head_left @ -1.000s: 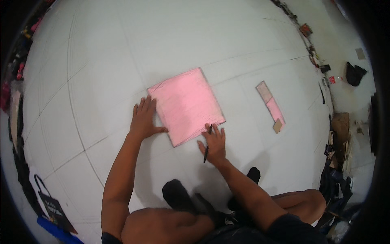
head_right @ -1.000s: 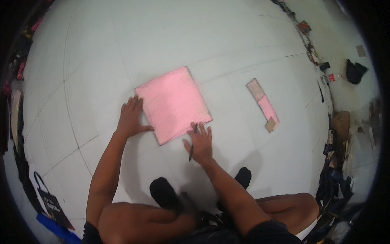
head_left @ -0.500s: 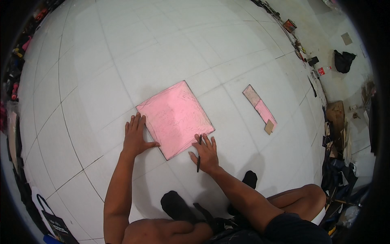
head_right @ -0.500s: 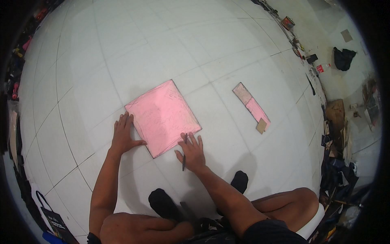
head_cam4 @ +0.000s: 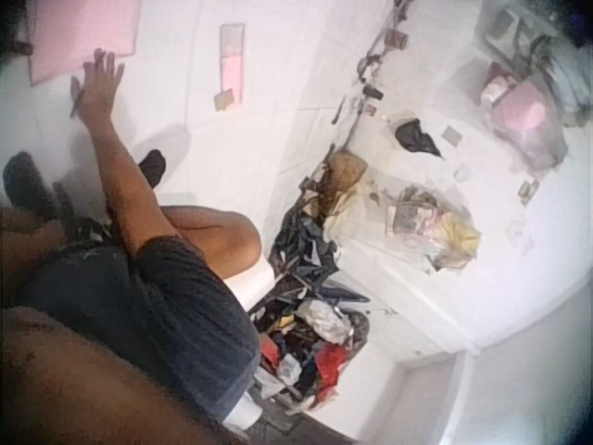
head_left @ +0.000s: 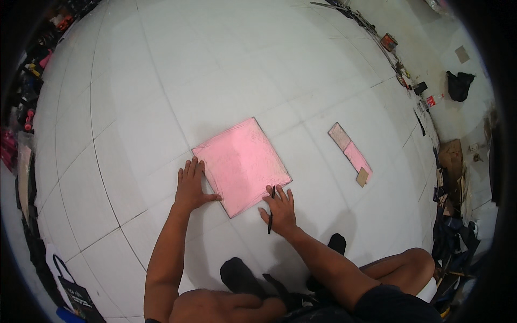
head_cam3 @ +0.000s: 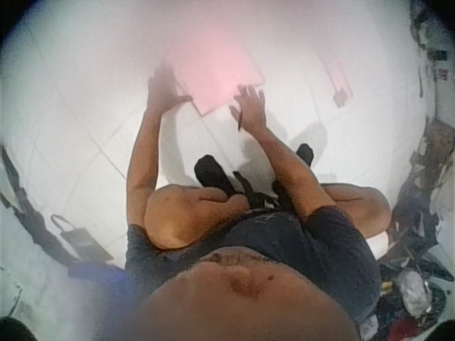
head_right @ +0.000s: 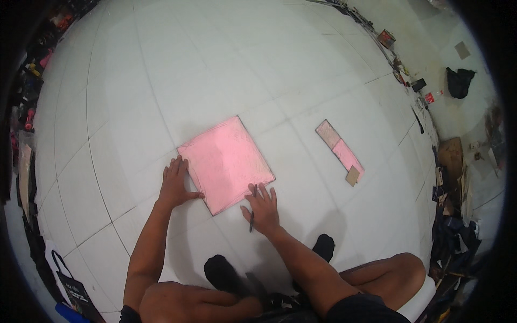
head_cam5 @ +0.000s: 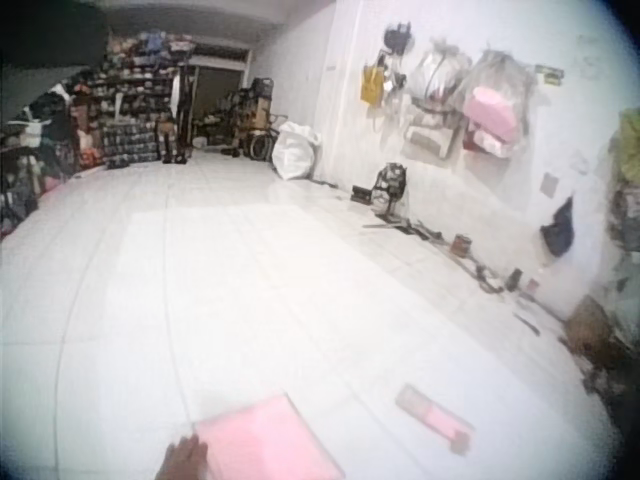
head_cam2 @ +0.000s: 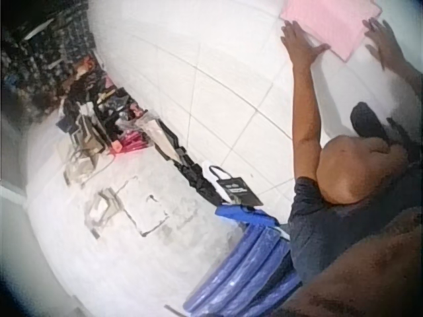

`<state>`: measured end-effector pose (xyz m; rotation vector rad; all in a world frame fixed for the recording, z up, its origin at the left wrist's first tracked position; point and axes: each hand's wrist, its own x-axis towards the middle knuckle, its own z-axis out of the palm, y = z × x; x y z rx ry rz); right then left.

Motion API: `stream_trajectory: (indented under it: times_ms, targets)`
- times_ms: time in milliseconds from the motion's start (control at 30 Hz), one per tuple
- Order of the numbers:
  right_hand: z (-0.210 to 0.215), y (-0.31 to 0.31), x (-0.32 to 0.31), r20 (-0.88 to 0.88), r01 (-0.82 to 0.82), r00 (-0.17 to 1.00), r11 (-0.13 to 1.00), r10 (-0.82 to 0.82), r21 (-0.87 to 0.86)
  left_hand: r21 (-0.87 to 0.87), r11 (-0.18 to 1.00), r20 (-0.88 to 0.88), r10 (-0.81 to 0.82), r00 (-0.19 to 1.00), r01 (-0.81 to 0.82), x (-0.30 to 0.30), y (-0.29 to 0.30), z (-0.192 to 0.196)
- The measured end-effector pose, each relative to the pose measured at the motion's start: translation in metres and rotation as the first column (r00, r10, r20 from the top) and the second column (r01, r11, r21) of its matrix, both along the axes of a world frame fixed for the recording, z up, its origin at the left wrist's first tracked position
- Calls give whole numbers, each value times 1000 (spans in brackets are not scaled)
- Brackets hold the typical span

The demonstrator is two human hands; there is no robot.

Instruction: The person sits on the floor and uses a black pen to draw lines on a pink fabric square. They repeatedly trace the edges and draw internal lines on the fabric, occasionally adjusting its position on the floor.

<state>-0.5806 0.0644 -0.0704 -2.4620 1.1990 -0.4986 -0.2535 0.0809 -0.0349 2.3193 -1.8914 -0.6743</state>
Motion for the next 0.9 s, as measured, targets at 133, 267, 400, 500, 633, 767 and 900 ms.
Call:
stream_trajectory:
  times_ms: [133, 267, 400, 500, 633, 767, 900]
  targets:
    - [1, -1, -3, 10, -6, 1000, 999, 7, -48, 88, 996, 38, 2, 999, -5, -8, -6, 8]
    - [9, -1, -4, -9, -8, 1000, 1000, 8, 21, 158, 987, 68, -7, 998, -4, -12, -11, 14]
    - [29, -5, 2, 95, -48, 995, 986, 33, 160, 173, 985, 89, -1, 996, -15, -6, -12, 16]
    - [44, 9, 18, 330, -36, 925, 825, -185, 564, 163, 987, 78, -1, 997, -12, -10, -17, 14]
    - [45, 24, 38, 324, -101, 926, 702, -192, 705, 144, 989, 64, 14, 998, -23, -11, -17, 12]
    - [38, 42, 53, 355, -127, 921, 740, -159, 661, 112, 993, 41, 23, 999, -27, -9, -14, 10]
    - [30, 45, 60, 405, -115, 906, 849, -124, 516, 78, 997, -4, 23, 1000, -23, -9, -13, 9]
